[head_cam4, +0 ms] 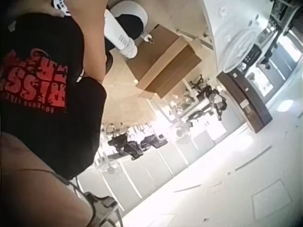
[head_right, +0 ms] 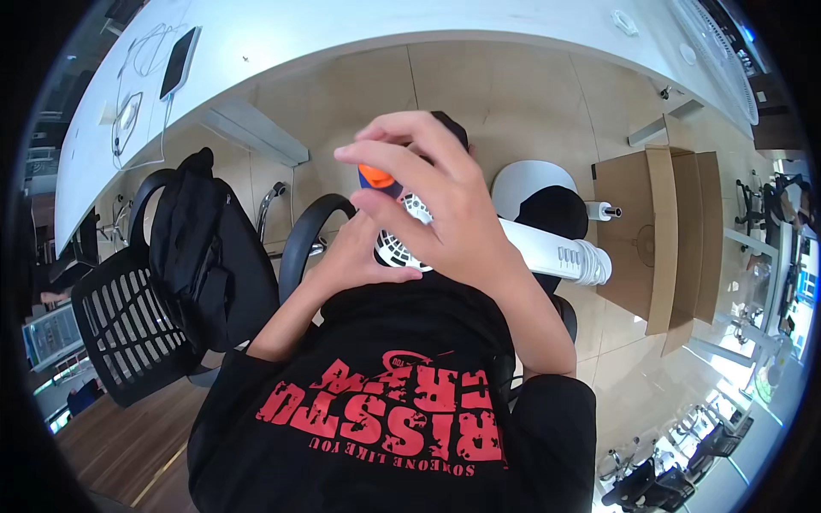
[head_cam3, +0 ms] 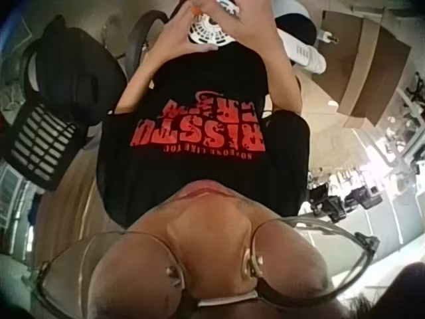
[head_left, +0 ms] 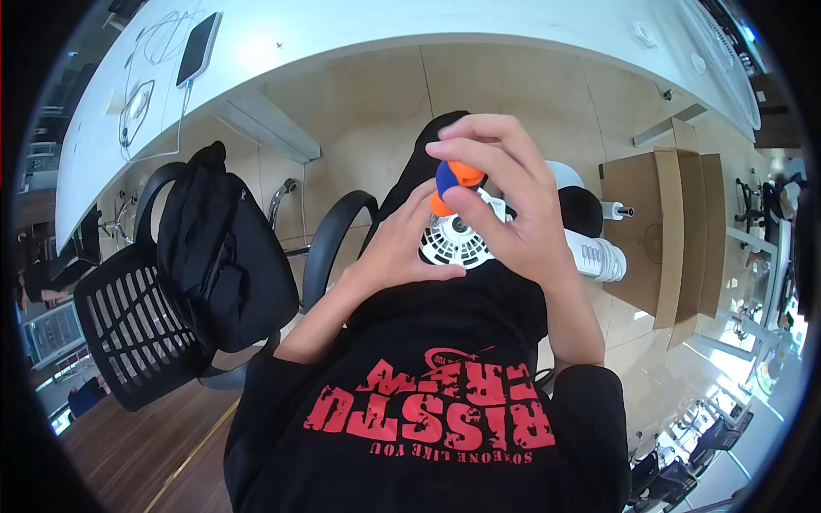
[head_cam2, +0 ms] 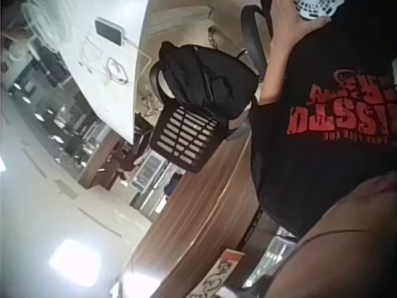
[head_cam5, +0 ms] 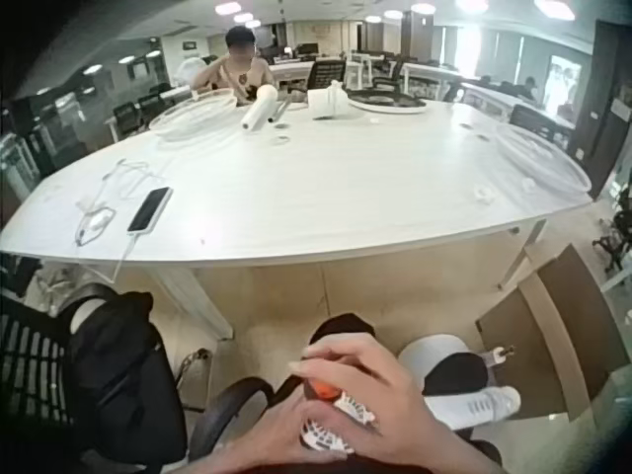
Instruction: Assemble the motor and blade components of a portable electric fan.
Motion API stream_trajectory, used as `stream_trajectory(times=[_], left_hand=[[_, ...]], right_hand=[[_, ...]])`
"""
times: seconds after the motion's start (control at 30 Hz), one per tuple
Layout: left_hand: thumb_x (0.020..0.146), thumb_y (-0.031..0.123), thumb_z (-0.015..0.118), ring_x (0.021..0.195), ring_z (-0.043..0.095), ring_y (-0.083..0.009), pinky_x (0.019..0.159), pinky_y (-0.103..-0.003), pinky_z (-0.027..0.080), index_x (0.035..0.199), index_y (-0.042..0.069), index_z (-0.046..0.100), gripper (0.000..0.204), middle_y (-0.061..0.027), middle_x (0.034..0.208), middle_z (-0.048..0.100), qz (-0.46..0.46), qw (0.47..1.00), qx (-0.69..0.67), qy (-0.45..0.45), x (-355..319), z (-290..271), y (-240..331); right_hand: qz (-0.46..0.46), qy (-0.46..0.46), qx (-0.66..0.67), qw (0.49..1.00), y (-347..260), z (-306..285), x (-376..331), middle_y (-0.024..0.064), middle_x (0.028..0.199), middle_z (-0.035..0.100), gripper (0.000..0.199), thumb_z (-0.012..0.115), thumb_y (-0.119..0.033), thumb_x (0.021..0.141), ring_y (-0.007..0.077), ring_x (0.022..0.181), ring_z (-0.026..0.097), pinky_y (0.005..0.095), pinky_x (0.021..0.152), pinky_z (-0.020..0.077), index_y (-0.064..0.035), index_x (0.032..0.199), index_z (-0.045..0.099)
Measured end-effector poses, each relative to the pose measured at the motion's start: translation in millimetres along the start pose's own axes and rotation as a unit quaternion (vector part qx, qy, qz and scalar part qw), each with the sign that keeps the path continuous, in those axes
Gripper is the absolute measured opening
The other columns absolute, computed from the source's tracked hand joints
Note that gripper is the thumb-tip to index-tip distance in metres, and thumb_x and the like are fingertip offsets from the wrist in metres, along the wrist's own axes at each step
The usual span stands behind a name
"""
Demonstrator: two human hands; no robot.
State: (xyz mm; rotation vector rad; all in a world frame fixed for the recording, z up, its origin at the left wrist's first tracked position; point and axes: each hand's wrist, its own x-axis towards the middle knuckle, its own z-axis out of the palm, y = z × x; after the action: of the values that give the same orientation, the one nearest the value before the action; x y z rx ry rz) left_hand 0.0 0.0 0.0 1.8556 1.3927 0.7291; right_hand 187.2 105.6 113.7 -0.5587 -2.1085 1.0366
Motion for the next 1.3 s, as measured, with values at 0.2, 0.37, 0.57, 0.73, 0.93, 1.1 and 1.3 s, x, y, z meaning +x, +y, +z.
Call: stream_trajectory(times=[0.2, 0.37, 0.57, 0.73, 0.93, 1.1, 1.3], left_hand=[[0.07, 0.051, 0.095, 0.139, 0.054, -0.0435, 0.112, -0.049, 0.049, 0.156, 0.004, 0.044, 0.111, -0.0234, 0.157, 0.046, 0.011, 1.0, -0.009, -0.016, 2.0, 2.4, 2.5], [0.07, 0.041, 0.098, 0.129, 0.064, -0.0381, 0.109, -0.047, 0.05, 0.14, -0.001, 0.057, 0.092, -0.0216, 0.134, 0.066, -0.008, 0.998, -0.018, -0.059, 11.3, 2.4, -2.0], [0.069, 0.043, 0.098, 0.133, 0.061, -0.0357, 0.111, -0.046, 0.048, 0.149, -0.002, 0.046, 0.105, -0.0212, 0.141, 0.06, 0.056, 0.994, -0.028, -0.091, 41.2, 7.8, 14.2], [0.071, 0.046, 0.097, 0.137, 0.055, -0.0357, 0.113, -0.045, 0.046, 0.153, -0.003, 0.039, 0.112, -0.0217, 0.146, 0.053, 0.111, 0.984, -0.063, -0.122, 59.0, 20.2, 10.5], [0.071, 0.049, 0.097, 0.141, 0.054, -0.0382, 0.115, -0.047, 0.046, 0.156, -0.003, 0.036, 0.117, -0.0234, 0.151, 0.051, 0.113, 0.976, -0.07, -0.174, 78.2, 26.6, 19.7], [0.072, 0.05, 0.097, 0.144, 0.05, -0.0397, 0.117, -0.048, 0.044, 0.156, -0.002, 0.036, 0.116, -0.0242, 0.153, 0.048, 0.144, 0.968, -0.075, -0.189, 89.3, 30.3, 18.1], [0.073, 0.049, 0.096, 0.145, 0.048, -0.042, 0.119, -0.048, 0.041, 0.155, -0.002, 0.038, 0.113, -0.0255, 0.154, 0.046, 0.151, 0.965, -0.095, -0.194, 89.1, 29.6, 11.7]], right_hand=[[-0.035, 0.012, 0.054, 0.998, -13.4, -10.9, -0.6, 0.0177, 0.13, 0.07, 0.037, 0.065, 0.001, 0.095, 0.0364, 0.122, 0.068, 0.0429, 0.104, 0.0543, -0.0013, 0.131, 0.069], [-0.047, 0.058, 0.053, 0.996, -7.6, -7.8, -4.3, 0.0127, 0.117, 0.068, 0.029, 0.085, -0.012, 0.089, 0.0305, 0.107, 0.069, 0.0403, 0.093, 0.0567, -0.0064, 0.113, 0.071], [-0.014, 0.132, -0.013, 0.991, -11.4, -21.0, -21.2, 0.0118, 0.117, 0.062, 0.034, 0.082, -0.017, 0.094, 0.0289, 0.108, 0.065, 0.0382, 0.091, 0.0553, -0.0079, 0.124, 0.069], [-0.012, 0.167, 0.015, 0.986, -15.4, -30.4, -40.0, 0.01, 0.128, 0.062, 0.036, 0.074, -0.016, 0.1, 0.0282, 0.114, 0.065, 0.0384, 0.097, 0.0545, -0.0078, 0.134, 0.065], [0.023, 0.195, -0.015, 0.98, 0.8, -32.8, -58.7, 0.0082, 0.136, 0.057, 0.037, 0.076, -0.017, 0.099, 0.0259, 0.117, 0.063, 0.0368, 0.098, 0.0538, -0.0094, 0.133, 0.065], [0.084, 0.215, -0.016, 0.973, -2.3, -30.6, -60.3, 0.0107, 0.14, 0.056, 0.039, 0.077, -0.011, 0.097, 0.0265, 0.123, 0.061, 0.037, 0.106, 0.0493, -0.0092, 0.135, 0.065], [0.054, 0.222, 0.026, 0.973, -1.9, -31.1, -59.2, 0.0112, 0.142, 0.056, 0.041, 0.076, -0.01, 0.097, 0.0282, 0.126, 0.061, 0.0379, 0.106, 0.0501, -0.0087, 0.137, 0.066]])
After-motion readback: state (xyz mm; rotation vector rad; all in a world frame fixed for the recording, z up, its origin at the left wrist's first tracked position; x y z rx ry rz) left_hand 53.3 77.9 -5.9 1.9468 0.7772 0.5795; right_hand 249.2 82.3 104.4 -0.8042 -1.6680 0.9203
